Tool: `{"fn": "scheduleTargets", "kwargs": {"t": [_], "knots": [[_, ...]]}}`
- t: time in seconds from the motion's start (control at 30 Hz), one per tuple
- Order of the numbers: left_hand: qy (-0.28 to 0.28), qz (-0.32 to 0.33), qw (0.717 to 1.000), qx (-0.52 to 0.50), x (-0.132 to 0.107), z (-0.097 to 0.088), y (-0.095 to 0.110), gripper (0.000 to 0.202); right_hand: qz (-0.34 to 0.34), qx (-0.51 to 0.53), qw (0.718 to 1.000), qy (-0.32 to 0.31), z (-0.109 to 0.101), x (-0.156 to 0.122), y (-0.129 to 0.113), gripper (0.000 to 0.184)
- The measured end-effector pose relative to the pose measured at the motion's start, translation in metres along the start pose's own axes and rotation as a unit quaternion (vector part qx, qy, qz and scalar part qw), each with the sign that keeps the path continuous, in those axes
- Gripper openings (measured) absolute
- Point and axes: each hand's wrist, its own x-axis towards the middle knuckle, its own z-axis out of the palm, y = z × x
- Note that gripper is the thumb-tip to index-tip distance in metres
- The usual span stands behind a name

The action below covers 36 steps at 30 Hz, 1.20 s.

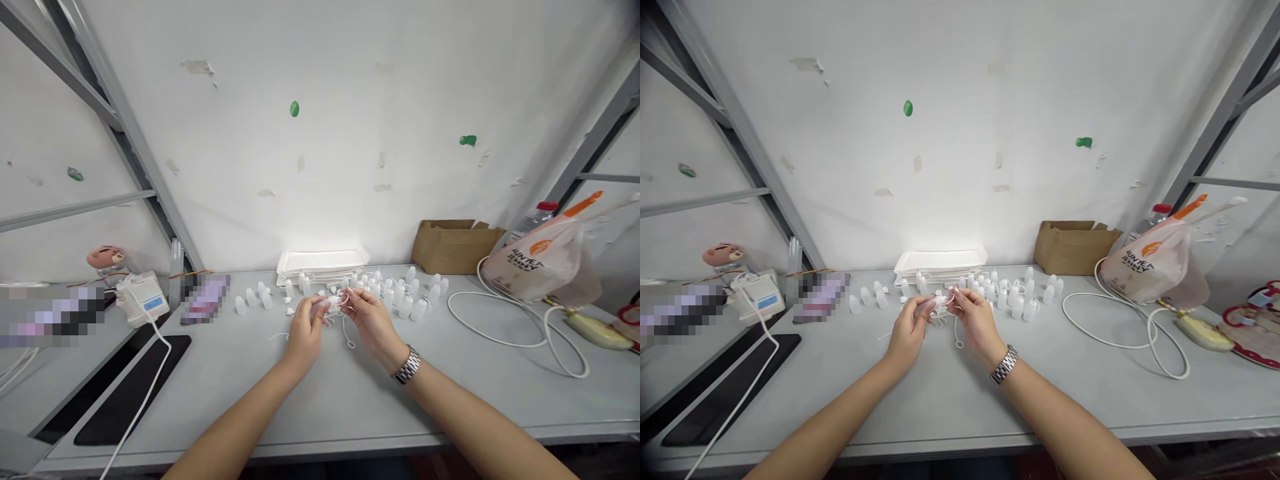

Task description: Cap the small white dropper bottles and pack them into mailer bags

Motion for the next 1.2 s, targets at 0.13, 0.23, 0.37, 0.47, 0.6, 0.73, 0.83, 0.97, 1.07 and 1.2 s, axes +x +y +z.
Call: {"fn": "scheduleTargets", "kwargs": {"t": [0.13, 0.23, 0.37, 0.47, 0.6, 0.73, 0.83, 0.97, 1.07, 1.2], "knots": [[0.003, 0.023, 1.000, 0.000, 0.000, 0.000, -0.002, 0.025, 0.008, -0.001, 1.000, -0.003, -0.002, 0.002, 0.001, 0.022], [0.006, 0.024, 1.000, 0.001, 0.000, 0.000, -0.003, 0.025, 0.010, -0.001, 1.000, -0.007, -0.001, 0.002, 0.001, 0.021], [0.001, 0.020, 1.000, 0.003, 0.001, 0.000, -0.003, 0.025, 0.009, -0.002, 1.000, -0.008, -0.002, 0.002, 0.001, 0.020], [-0.003, 0.025, 1.000, 0.008, 0.001, 0.000, -0.004, 0.025, 0.005, -0.004, 1.000, -0.011, -0.002, 0.002, 0.001, 0.020], [-0.002, 0.029, 0.999, 0.014, 0.001, -0.001, -0.004, 0.025, -0.001, -0.021, 1.000, -0.007, -0.001, 0.002, 0.000, 0.021], [-0.005, 0.013, 1.000, 0.004, -0.002, 0.000, -0.003, 0.027, -0.020, -0.048, 0.999, -0.012, -0.001, 0.003, 0.001, 0.022], [-0.007, -0.007, 1.000, -0.008, -0.005, 0.003, -0.003, 0.028, -0.029, -0.069, 0.997, -0.013, -0.003, 0.003, 0.003, 0.022], [-0.003, -0.009, 0.999, -0.035, -0.007, 0.006, -0.004, 0.025, -0.030, -0.097, 0.995, -0.007, -0.006, 0.004, 0.005, 0.021], [-0.005, -0.021, 0.999, -0.050, -0.008, 0.008, -0.005, 0.024, -0.026, -0.104, 0.994, -0.005, -0.005, 0.004, 0.006, 0.022], [-0.007, -0.029, 0.998, -0.059, -0.010, 0.009, -0.007, 0.024, -0.017, -0.098, 0.995, -0.011, -0.003, 0.002, 0.005, 0.022]]}}
